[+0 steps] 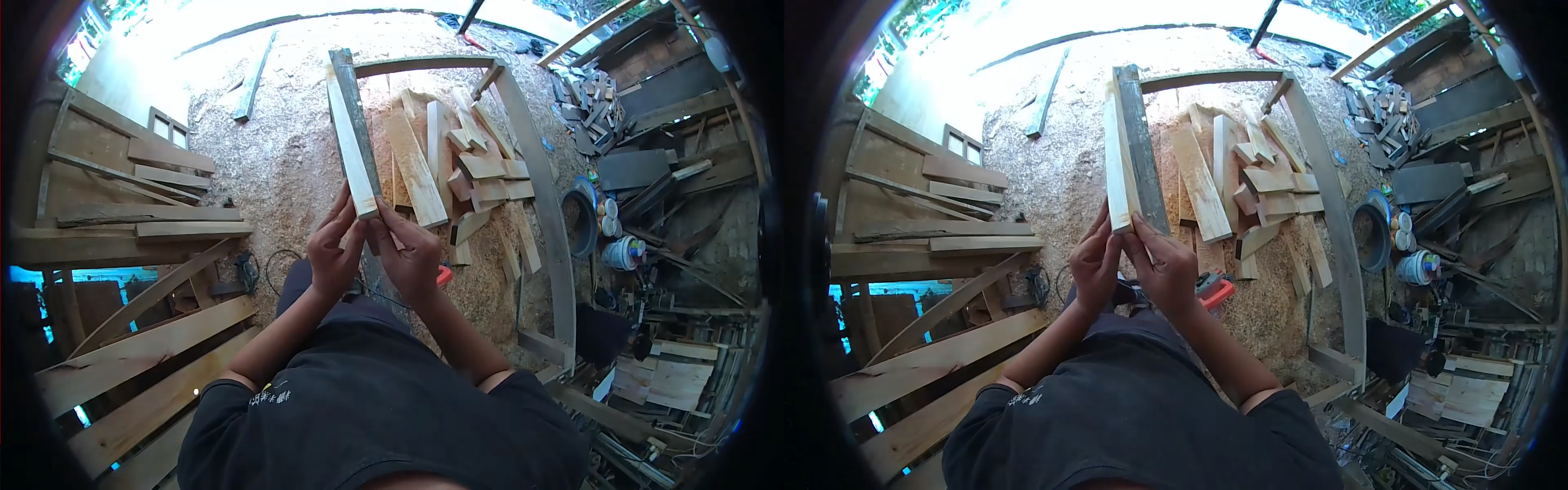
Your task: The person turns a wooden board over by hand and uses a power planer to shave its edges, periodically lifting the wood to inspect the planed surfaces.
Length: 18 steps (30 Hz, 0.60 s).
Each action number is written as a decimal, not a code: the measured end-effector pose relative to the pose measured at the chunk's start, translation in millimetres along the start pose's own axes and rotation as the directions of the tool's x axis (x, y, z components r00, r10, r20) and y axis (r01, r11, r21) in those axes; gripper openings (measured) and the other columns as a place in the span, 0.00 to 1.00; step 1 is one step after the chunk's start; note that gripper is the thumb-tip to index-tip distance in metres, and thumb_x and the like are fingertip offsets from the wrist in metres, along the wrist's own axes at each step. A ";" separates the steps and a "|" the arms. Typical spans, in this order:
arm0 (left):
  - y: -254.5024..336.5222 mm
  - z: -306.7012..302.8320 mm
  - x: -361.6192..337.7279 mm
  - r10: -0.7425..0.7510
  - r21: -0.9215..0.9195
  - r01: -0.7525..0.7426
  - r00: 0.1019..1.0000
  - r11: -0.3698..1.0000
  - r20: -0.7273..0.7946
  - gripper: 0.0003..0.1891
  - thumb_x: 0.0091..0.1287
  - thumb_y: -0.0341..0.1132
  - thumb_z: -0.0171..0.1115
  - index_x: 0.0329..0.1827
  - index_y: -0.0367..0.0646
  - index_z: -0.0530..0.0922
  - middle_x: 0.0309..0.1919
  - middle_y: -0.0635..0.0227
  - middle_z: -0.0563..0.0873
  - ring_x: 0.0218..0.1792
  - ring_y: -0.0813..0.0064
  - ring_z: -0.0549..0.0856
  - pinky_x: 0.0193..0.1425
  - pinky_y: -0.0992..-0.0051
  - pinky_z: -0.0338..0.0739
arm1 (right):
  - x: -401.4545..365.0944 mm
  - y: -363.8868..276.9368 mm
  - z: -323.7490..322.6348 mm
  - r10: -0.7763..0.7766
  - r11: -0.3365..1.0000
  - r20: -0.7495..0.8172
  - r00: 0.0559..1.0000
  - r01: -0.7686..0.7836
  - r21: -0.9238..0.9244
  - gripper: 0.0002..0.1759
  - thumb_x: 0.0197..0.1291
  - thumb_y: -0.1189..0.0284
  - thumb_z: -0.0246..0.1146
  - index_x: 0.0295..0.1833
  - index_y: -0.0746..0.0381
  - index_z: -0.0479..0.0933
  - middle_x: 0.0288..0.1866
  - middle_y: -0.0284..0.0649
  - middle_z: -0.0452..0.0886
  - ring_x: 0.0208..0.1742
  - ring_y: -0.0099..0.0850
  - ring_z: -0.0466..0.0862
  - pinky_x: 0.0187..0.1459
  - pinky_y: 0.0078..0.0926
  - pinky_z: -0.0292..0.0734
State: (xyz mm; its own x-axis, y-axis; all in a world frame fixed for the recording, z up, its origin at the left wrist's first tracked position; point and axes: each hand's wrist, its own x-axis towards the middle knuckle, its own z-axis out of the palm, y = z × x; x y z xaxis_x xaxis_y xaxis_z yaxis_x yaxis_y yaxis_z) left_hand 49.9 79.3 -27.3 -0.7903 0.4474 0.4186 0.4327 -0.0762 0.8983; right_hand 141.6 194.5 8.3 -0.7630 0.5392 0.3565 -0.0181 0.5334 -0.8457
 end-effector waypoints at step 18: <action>58.5 -31.1 127.5 -0.038 -0.202 -0.002 0.980 0.979 -0.194 0.18 0.80 0.36 0.65 0.63 0.29 0.85 0.67 0.47 0.85 0.61 0.69 0.87 0.60 0.75 0.86 | 118.6 -49.7 28.0 -0.063 0.937 -0.065 0.996 0.081 0.341 0.20 0.74 0.70 0.69 0.68 0.63 0.84 0.42 0.40 0.94 0.41 0.14 0.86 0.42 0.18 0.82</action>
State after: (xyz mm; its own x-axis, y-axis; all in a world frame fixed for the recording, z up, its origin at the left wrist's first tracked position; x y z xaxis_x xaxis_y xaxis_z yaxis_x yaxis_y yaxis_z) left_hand -39.0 104.2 82.8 -0.8755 0.2683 0.4020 0.3378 -0.2551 0.9060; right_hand 33.9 213.7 81.5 -0.7169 0.5458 0.4337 -0.2991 0.3211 -0.8986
